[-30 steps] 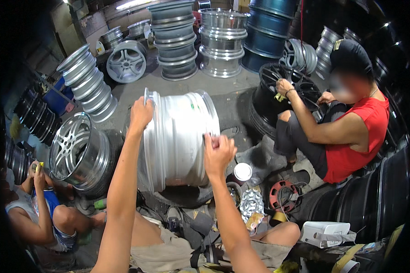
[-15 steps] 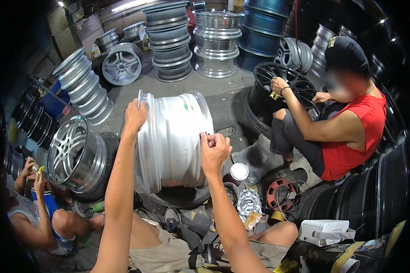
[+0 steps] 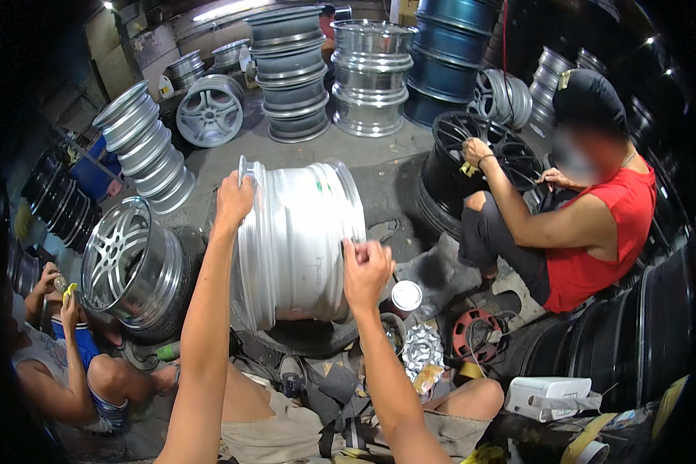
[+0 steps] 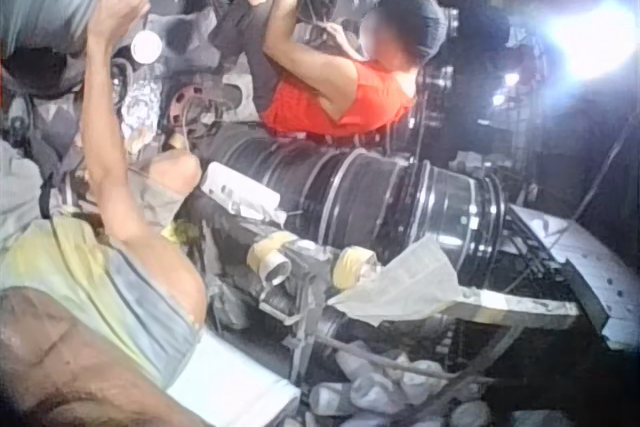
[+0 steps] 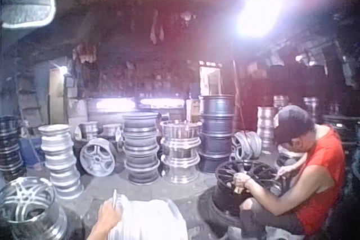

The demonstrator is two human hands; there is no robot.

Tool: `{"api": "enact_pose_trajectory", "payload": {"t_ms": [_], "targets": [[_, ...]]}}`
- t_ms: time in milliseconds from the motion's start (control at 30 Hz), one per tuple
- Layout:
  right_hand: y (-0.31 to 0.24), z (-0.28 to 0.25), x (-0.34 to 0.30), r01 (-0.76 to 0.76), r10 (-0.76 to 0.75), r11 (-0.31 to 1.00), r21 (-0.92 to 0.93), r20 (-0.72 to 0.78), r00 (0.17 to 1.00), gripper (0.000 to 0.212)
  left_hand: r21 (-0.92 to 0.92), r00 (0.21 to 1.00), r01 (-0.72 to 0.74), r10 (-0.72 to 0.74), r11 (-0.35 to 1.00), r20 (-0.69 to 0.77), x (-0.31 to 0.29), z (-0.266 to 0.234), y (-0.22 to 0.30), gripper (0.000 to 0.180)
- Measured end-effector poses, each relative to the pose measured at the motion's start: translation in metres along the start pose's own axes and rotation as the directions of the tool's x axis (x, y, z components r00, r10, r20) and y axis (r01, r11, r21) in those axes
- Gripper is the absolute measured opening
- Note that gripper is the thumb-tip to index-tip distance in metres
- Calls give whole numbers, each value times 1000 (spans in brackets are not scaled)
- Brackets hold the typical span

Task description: The person sits on the floor and polishes a silver wheel rim using a yellow cloth and a small container of polish. They repeatedly wipe the rim's surface and rotate it to access different areas. Other workers are visible in the background performing similar tasks.

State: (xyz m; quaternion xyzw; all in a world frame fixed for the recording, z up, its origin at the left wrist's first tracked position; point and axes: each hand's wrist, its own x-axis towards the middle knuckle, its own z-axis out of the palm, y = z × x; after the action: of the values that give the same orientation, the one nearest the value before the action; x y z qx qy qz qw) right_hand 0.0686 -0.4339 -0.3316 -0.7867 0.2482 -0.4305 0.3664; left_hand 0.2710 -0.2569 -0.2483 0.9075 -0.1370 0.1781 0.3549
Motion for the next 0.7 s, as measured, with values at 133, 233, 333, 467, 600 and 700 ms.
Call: {"api": "enact_pose_trajectory", "payload": {"t_ms": [133,233,333,467,600,700], "targets": [[-7,0,9,29,-29,999,-40,2,1000,31,-26,999,39,-39,999,16,3,-3,9,33],[4,-3,-8,24,-24,1000,8,-4,1000,31,-10,999,39,-39,999,6,1,-1,5,33],[-9,6,13,45,-46,999,-23,-36,998,32,-25,998,61,-60,998,23,2,-4,9,34],[2,-4,-8,28,-29,999,-39,-24,999,31,10,998,49,-49,999,34,-1,-1,4,35],[-2,3,-1,7,-7,1000,-1,-60,998,29,18,999,39,-39,999,33,1,3,-5,36],[-3,5,8,21,-23,999,-32,-51,998,29,-18,997,66,-65,998,36,4,1,3,36]]}}
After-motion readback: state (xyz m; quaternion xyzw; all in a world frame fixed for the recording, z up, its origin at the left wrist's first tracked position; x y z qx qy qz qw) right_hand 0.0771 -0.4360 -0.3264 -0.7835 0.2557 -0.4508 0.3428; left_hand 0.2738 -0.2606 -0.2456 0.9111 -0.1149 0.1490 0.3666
